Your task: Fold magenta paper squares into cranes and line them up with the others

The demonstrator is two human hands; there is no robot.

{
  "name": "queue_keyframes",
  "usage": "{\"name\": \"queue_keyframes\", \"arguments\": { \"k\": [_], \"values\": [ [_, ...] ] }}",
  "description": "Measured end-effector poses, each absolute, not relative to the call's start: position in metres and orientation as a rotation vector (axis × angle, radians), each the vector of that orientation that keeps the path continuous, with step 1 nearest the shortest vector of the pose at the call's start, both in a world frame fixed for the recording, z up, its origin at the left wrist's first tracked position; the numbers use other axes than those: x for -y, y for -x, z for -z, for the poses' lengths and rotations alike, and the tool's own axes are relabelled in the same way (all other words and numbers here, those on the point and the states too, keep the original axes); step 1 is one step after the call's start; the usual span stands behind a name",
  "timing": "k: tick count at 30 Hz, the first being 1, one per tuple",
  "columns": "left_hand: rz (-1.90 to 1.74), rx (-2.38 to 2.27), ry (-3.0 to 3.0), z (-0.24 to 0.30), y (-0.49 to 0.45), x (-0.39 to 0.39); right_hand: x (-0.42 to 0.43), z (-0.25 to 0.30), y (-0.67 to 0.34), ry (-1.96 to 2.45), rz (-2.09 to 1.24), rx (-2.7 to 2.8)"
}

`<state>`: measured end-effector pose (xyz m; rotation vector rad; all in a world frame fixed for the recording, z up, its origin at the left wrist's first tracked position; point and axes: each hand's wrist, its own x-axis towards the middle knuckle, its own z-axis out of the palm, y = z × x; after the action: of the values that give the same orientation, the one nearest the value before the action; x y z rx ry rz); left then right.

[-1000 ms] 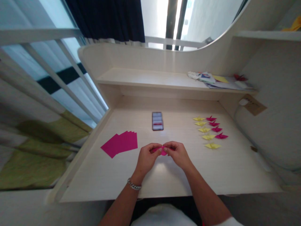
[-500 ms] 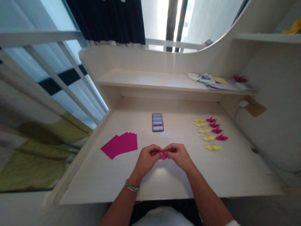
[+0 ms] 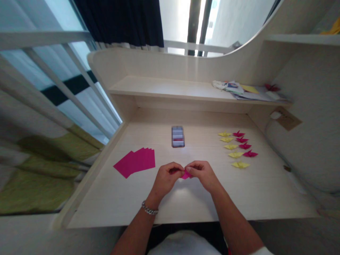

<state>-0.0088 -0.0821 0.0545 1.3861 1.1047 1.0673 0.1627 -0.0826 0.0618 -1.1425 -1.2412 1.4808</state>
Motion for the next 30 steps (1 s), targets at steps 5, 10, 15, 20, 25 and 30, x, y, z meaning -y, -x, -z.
{"name": "queue_keyframes", "arguments": {
  "k": [5,10,15,20,25,30],
  "values": [
    [-1.067,-1.065,-1.435,-0.055,0.010,0.083,0.083,-0.060,-0.163,1.153,-1.462,1.249],
    [-1.068,-1.093,-1.412,-0.053,0.010,0.083,0.085,-0.061,-0.162,1.151,-1.424,1.278],
    [-1.065,-1.081,-1.379,-0.054,0.012,0.083,0.085,-0.059,-0.162,1.156,-1.368,1.328],
    [-1.078,-1.080,-1.334,-0.057,0.013,0.084,0.085,-0.060,-0.161,1.144,-1.352,1.293],
    [-1.098,-1.073,-1.315,-0.052,0.009,0.084,0.088,-0.061,-0.160,1.143,-1.334,1.346],
    [-1.126,-1.097,-1.266,-0.045,0.006,0.083,0.089,-0.058,-0.158,1.203,-1.253,1.373]
  ]
}}
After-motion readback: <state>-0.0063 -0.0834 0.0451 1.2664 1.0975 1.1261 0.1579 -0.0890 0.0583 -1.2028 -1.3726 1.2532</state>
